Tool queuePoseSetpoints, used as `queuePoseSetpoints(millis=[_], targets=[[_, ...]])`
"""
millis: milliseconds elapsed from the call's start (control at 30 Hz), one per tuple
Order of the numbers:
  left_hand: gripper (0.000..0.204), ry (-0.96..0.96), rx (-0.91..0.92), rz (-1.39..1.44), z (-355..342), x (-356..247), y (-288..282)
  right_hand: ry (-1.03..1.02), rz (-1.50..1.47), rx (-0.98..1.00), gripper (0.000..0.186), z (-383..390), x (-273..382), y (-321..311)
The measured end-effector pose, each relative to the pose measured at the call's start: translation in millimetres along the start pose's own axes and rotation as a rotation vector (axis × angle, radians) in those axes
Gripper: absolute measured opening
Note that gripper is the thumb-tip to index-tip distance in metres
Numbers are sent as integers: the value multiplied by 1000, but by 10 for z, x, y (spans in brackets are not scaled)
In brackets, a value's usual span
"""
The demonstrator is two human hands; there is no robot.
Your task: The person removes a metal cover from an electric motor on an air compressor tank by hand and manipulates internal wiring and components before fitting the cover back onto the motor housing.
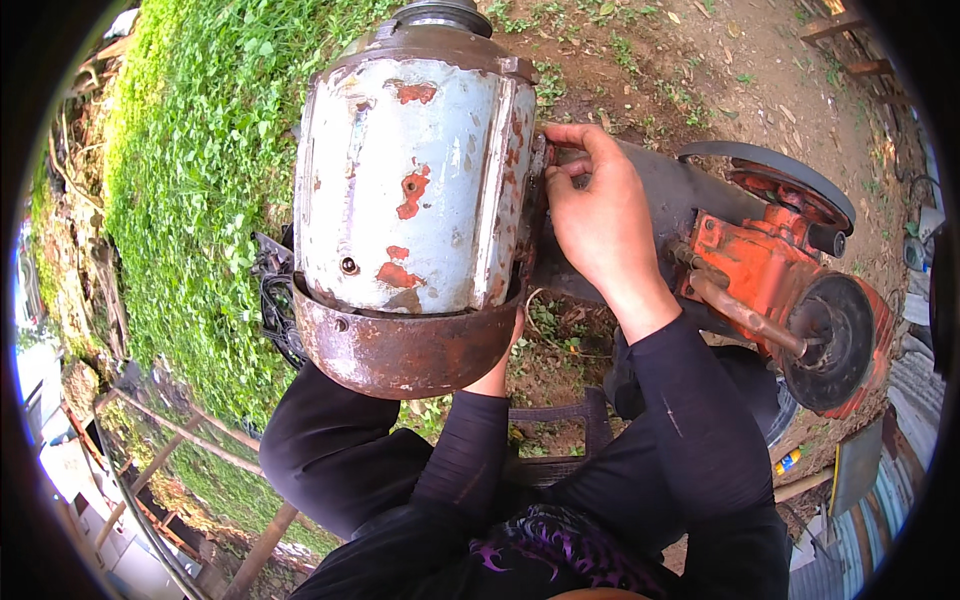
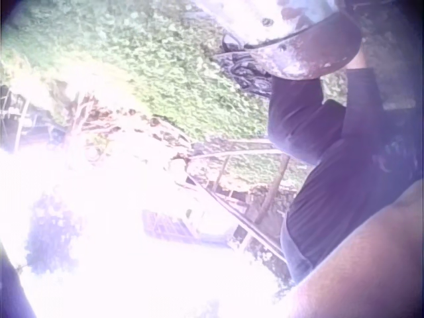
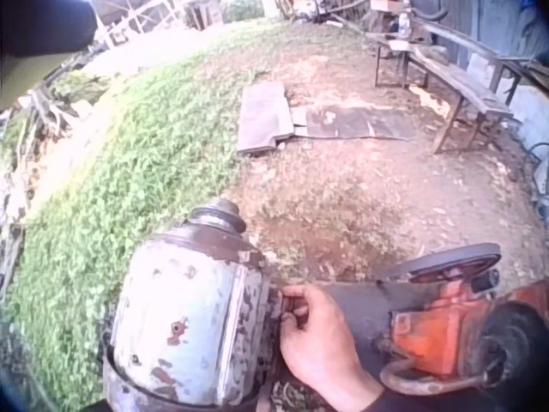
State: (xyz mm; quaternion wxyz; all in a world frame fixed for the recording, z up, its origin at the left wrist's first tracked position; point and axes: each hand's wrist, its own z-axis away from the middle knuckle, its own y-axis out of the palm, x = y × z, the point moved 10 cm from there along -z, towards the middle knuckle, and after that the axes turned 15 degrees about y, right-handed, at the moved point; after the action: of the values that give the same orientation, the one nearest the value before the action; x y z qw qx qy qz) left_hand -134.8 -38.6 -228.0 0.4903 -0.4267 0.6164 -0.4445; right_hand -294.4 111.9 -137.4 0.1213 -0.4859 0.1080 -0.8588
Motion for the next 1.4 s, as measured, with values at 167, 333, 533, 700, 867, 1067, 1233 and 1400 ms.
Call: queuePoseSetpoints(millis=[167, 333, 533, 700, 867, 1067, 1233, 1400], targets=[[49, 23, -15, 33, -52, -93, -83, -35, 60, -40, 30, 5, 18, -53], [50, 32, -32, 57, -66, -102, -92, -89, 62, -67, 32, 41, 40, -61], [47, 72, 6, 82, -136, -169, -135, -52, 23, -28, 30, 34, 19, -84], [52, 183, 101, -87, -43, -33, 68, -66, 33, -33, 31, 62, 26, -77], [55, 85, 180, 104, -17, 81, 6, -95, 16, -59, 30, 63, 55, -127], [54, 0, 109, 207, 66, 205, 66, -104, 8, -61, 30, 79, 83, -91], [51, 240, 185, 54, 89, 76, 69, -81, -3, -41, 31, 102, 87, -178], [46, 181, 49, 233, -71, 84, 9, -138, -6, -53, 32, 163, 168, -222]])
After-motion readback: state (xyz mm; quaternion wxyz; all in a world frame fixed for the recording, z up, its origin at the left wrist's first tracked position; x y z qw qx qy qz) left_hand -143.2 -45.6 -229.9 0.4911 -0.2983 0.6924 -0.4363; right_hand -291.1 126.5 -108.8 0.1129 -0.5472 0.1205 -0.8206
